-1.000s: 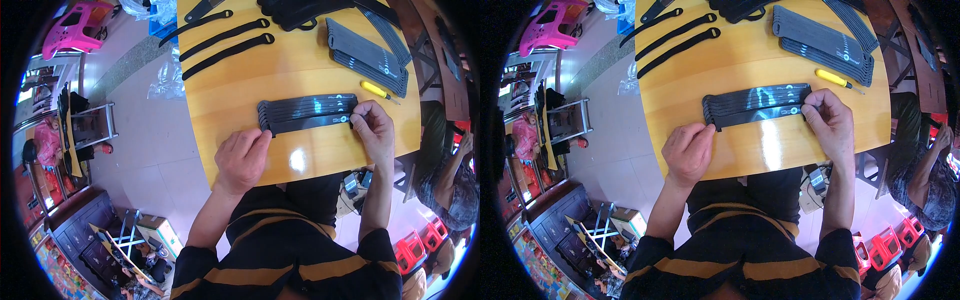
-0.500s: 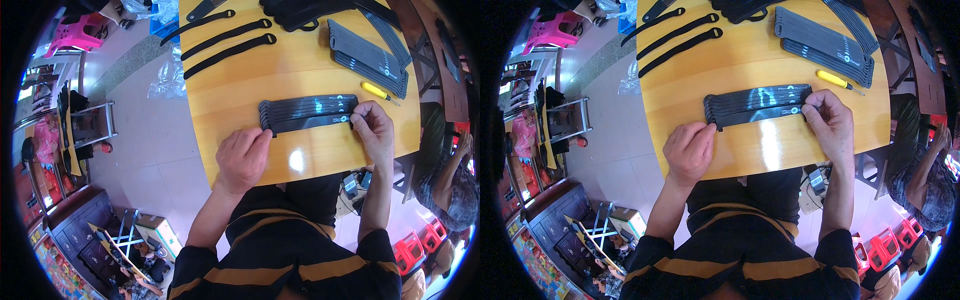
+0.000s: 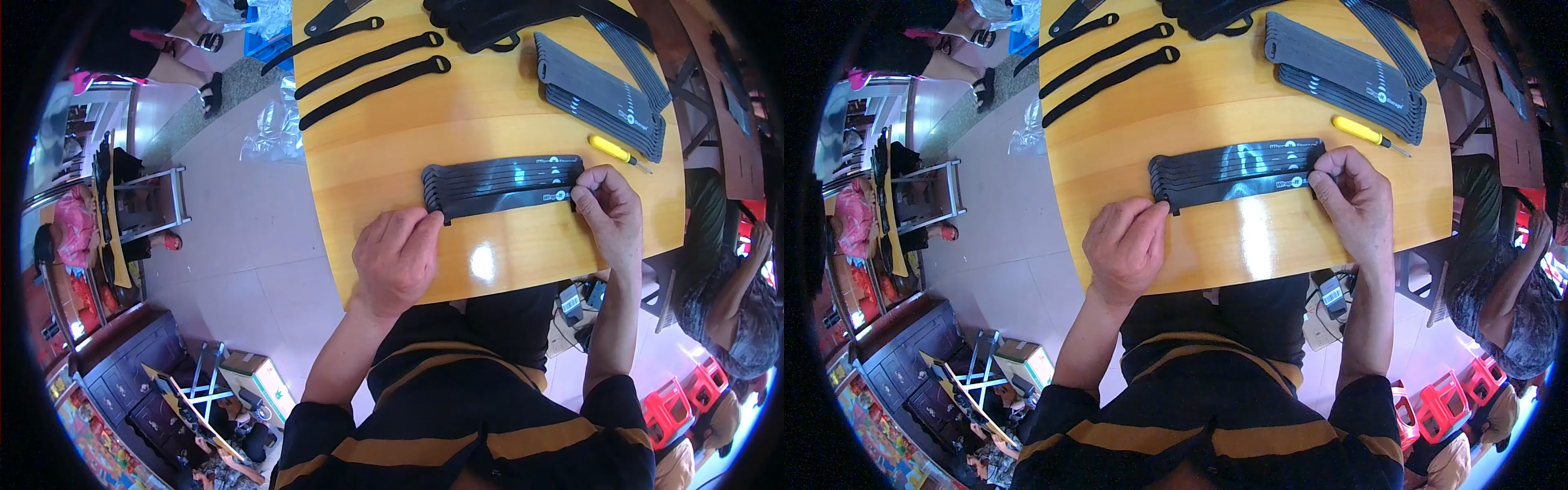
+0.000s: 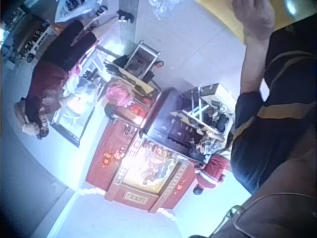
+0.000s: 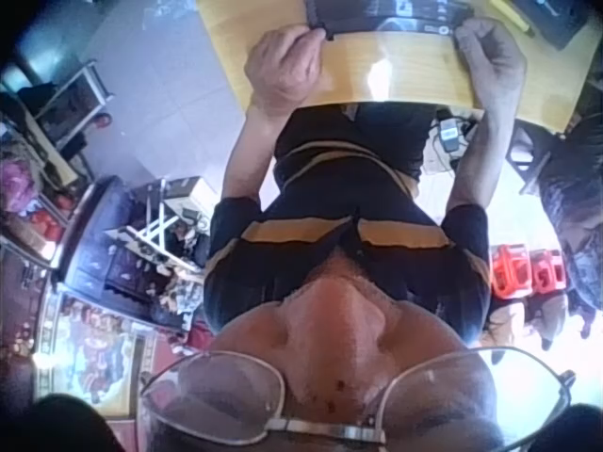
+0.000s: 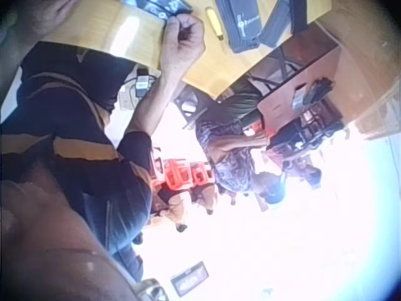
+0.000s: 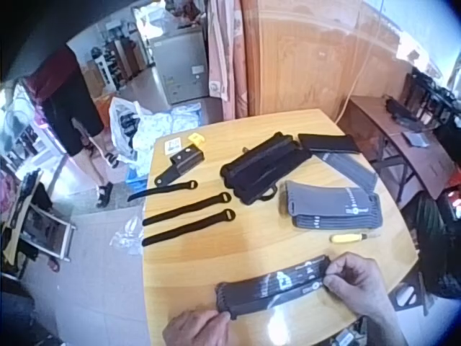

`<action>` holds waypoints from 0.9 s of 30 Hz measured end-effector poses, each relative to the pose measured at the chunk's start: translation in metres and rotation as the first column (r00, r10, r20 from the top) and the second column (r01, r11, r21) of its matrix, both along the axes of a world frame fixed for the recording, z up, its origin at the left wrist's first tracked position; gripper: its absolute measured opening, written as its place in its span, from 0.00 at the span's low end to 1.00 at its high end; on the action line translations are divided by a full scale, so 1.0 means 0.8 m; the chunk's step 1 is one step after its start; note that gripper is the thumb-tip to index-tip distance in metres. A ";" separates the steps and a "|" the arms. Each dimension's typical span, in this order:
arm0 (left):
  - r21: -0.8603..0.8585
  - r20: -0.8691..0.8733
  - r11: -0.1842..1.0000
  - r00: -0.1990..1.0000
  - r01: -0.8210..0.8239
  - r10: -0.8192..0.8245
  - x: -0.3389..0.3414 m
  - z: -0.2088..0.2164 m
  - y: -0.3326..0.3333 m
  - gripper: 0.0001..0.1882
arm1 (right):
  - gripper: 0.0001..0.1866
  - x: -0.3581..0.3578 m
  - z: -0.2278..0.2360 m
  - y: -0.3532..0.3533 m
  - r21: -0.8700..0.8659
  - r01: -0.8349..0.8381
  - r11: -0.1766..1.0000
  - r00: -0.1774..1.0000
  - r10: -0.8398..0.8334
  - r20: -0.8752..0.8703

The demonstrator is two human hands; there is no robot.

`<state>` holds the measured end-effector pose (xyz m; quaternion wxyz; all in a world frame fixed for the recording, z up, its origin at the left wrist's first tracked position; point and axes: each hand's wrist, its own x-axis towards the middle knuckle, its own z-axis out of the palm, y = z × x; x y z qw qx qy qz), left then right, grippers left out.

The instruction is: Assembling and inspecting black ribbed plastic straps and components on a wooden table in a workshop.

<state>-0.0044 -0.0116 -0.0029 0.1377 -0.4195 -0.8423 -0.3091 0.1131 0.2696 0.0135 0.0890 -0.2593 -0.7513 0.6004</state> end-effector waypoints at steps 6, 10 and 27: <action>-0.003 0.009 1.000 1.000 0.000 0.000 0.000 0.001 0.001 0.13 | 0.03 0.000 0.000 0.001 -0.013 -0.004 1.000 1.000 0.004 -0.011; -0.016 0.015 1.000 1.000 -0.011 0.011 0.001 0.001 0.002 0.13 | 0.03 0.001 0.001 0.002 -0.005 -0.005 1.000 1.000 0.005 0.002; -0.053 0.037 0.998 0.999 -0.016 0.018 0.000 0.001 0.003 0.11 | 0.04 0.001 0.003 -0.004 0.064 0.001 0.998 1.000 -0.001 0.007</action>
